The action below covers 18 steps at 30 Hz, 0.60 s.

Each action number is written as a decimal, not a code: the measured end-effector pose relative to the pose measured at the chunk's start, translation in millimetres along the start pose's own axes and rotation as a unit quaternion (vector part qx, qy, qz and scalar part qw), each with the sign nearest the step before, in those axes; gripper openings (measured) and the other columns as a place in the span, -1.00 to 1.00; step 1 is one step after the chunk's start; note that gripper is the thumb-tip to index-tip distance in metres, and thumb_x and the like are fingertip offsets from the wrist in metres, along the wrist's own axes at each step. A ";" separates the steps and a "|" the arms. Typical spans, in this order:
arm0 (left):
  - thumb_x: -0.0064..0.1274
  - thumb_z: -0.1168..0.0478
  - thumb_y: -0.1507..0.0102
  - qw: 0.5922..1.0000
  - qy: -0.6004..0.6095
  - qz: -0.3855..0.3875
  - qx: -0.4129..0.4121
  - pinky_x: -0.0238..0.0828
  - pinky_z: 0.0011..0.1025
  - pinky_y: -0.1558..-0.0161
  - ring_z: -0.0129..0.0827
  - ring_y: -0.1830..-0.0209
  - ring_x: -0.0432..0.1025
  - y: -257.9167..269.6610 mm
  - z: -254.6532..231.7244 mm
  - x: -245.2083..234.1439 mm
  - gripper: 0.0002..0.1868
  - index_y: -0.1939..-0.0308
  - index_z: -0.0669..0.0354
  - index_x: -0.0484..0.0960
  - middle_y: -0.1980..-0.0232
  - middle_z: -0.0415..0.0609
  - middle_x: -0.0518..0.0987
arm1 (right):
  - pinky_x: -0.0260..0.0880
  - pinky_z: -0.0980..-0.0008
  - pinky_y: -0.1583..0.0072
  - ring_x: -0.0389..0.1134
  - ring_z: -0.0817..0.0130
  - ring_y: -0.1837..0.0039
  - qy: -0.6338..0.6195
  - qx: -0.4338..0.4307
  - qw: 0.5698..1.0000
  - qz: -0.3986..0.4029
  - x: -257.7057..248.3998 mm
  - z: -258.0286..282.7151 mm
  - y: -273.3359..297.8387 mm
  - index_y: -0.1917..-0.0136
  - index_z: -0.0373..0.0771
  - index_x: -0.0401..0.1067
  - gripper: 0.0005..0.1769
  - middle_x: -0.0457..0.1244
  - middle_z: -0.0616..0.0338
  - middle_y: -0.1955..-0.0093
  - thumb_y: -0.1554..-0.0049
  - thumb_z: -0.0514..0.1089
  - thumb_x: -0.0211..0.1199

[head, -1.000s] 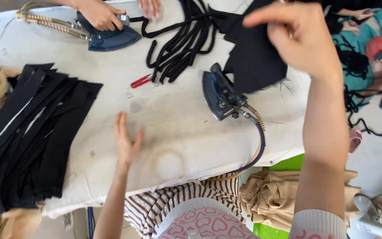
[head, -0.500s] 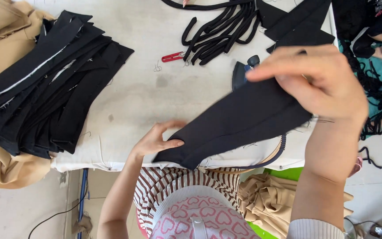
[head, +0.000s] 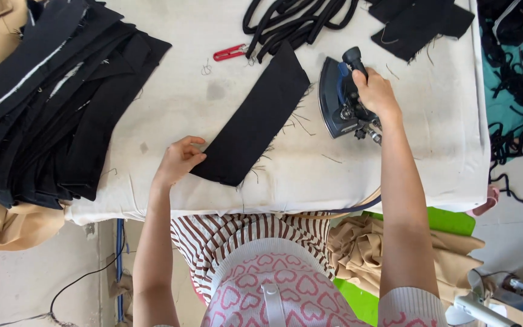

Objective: The person irons multiple black fabric pieces on a white ironing board. They repeatedly fold the fabric, press it with a steam iron, and place the finished pieces into a stack. Another person is visible nearby handling similar fabric.

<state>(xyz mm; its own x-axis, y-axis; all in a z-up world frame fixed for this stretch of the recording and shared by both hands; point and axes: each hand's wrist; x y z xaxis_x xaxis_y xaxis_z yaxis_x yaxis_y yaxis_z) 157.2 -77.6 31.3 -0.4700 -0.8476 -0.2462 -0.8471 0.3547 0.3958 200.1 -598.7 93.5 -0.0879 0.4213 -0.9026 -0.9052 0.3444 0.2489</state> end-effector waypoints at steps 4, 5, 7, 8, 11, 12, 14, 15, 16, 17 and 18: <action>0.14 0.40 -0.19 0.999 -0.005 -0.034 0.010 0.42 -0.45 0.26 -0.41 0.40 0.47 6.6 -3.6 3.7 -0.66 -0.05 0.15 0.60 0.32 0.01 0.64 | 0.40 0.18 0.08 0.42 0.28 0.26 -0.065 -0.025 0.997 -0.033 11.2 2.8 -0.7 -0.14 -0.25 0.40 -0.56 0.32 0.24 0.40 -0.34 0.14 -0.04; 0.14 0.40 -0.19 0.999 -0.009 -0.031 0.011 0.42 -0.45 0.26 -0.41 0.40 0.47 10.4 -2.9 3.1 -0.66 -0.05 0.15 0.60 0.32 0.01 0.64 | 0.40 0.18 0.08 0.42 0.28 0.26 -0.069 -0.022 0.997 -0.035 15.9 -4.9 -2.5 -0.14 -0.25 0.40 -0.56 0.32 0.24 0.40 -0.34 0.14 -0.04; 0.23 0.33 -0.16 0.996 -0.036 -0.074 0.026 0.43 -0.41 0.28 -0.36 0.43 0.48 16.6 -1.5 1.9 -0.67 -0.01 0.12 0.62 0.33 0.01 0.64 | 0.37 0.27 0.18 0.40 0.30 0.29 -0.140 -0.036 0.987 -0.074 22.4 -17.0 -9.9 0.01 -0.17 0.46 -0.66 0.31 0.23 0.39 -0.28 0.12 0.08; 0.23 0.33 -0.16 0.996 -0.038 -0.076 0.030 0.43 -0.41 0.28 -0.36 0.43 0.48 21.9 -3.7 -2.0 -0.67 -0.01 0.12 0.62 0.33 0.01 0.64 | 0.37 0.27 0.18 0.40 0.30 0.29 -0.141 -0.038 0.986 -0.078 17.9 -11.8 0.4 0.01 -0.17 0.46 -0.66 0.31 0.23 0.39 -0.28 0.12 0.08; 0.17 0.32 -0.22 0.975 -0.118 -0.176 0.063 0.41 -0.30 0.29 -0.16 0.39 0.50 41.2 -0.9 -15.0 -0.72 -0.01 0.21 0.62 0.29 0.13 0.63 | 0.33 0.27 0.19 0.39 0.18 0.24 -0.195 -0.063 0.970 -0.134 12.8 4.6 29.1 0.07 -0.19 0.50 -0.58 0.30 0.07 0.35 -0.29 0.21 0.17; 0.13 0.31 -0.26 0.963 -0.130 -0.223 0.078 0.35 -0.36 0.32 -0.22 0.42 0.46 45.4 2.9 -20.0 -0.78 0.01 0.17 0.62 0.32 0.09 0.62 | 0.30 0.30 0.21 0.37 0.21 0.26 -0.197 -0.069 0.968 -0.141 12.5 9.2 35.5 0.10 -0.12 0.48 -0.61 0.29 0.10 0.39 -0.26 0.23 0.23; 0.09 0.31 -0.31 0.948 -0.141 -0.271 0.093 0.29 -0.42 0.35 -0.27 0.46 0.42 50.9 14.5 -26.9 -0.84 0.02 0.13 0.62 0.36 0.04 0.60 | 0.27 0.33 0.23 0.34 0.25 0.29 -0.198 -0.076 0.966 -0.146 8.8 31.1 47.6 0.14 -0.05 0.47 -0.64 0.28 0.14 0.43 -0.22 0.25 0.29; 0.06 0.34 -0.33 0.938 -0.142 -0.300 0.103 0.32 -0.40 0.36 -0.25 0.47 0.41 52.2 22.2 -28.8 -0.88 0.06 0.18 0.63 0.37 0.06 0.60 | 0.31 0.24 0.16 0.37 0.10 0.18 -0.169 -0.061 0.977 -0.118 5.4 48.4 53.2 0.10 -0.06 0.48 -0.60 0.31 0.06 0.36 -0.17 0.29 0.30; 0.03 0.38 -0.35 0.926 -0.144 -0.330 0.114 0.34 -0.38 0.36 -0.23 0.47 0.40 53.7 29.5 -33.4 -0.90 0.10 0.22 0.64 0.38 0.08 0.59 | 0.34 0.14 0.10 0.40 -0.05 0.08 -0.141 -0.047 0.985 -0.089 3.4 67.7 58.1 0.06 -0.07 0.49 -0.54 0.34 -0.01 0.28 -0.12 0.34 0.31; 0.03 0.38 -0.35 0.925 -0.146 -0.332 0.113 0.34 -0.38 0.36 -0.23 0.47 0.40 54.1 31.6 -31.1 -0.90 0.10 0.22 0.64 0.38 0.08 0.59 | 0.34 0.14 0.10 0.40 -0.05 0.08 -0.143 -0.049 0.985 -0.088 2.3 83.6 59.8 0.06 -0.07 0.49 -0.54 0.34 -0.01 0.28 -0.12 0.34 0.31; 0.03 0.37 -0.35 0.921 -0.130 -0.345 0.124 0.34 -0.40 0.37 -0.25 0.46 0.40 55.1 34.0 -28.9 -0.90 0.11 0.20 0.65 0.38 0.05 0.59 | 0.35 0.11 0.07 0.39 -0.10 0.06 -0.132 -0.058 0.987 -0.070 1.8 100.0 61.3 0.04 -0.10 0.50 -0.52 0.34 -0.06 0.27 -0.10 0.33 0.32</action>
<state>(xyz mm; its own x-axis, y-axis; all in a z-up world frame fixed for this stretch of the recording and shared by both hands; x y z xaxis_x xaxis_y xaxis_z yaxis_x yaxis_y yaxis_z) 115.7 -20.1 30.2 0.1845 -0.7930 -0.5806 -0.9821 -0.1262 -0.1398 186.0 -492.9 142.3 0.1398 0.5856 -0.7985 -0.9437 0.3230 0.0717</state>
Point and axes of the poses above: each hand's wrist, its own y-axis away from the middle knuckle, its own x-axis out of the palm, z = x × y
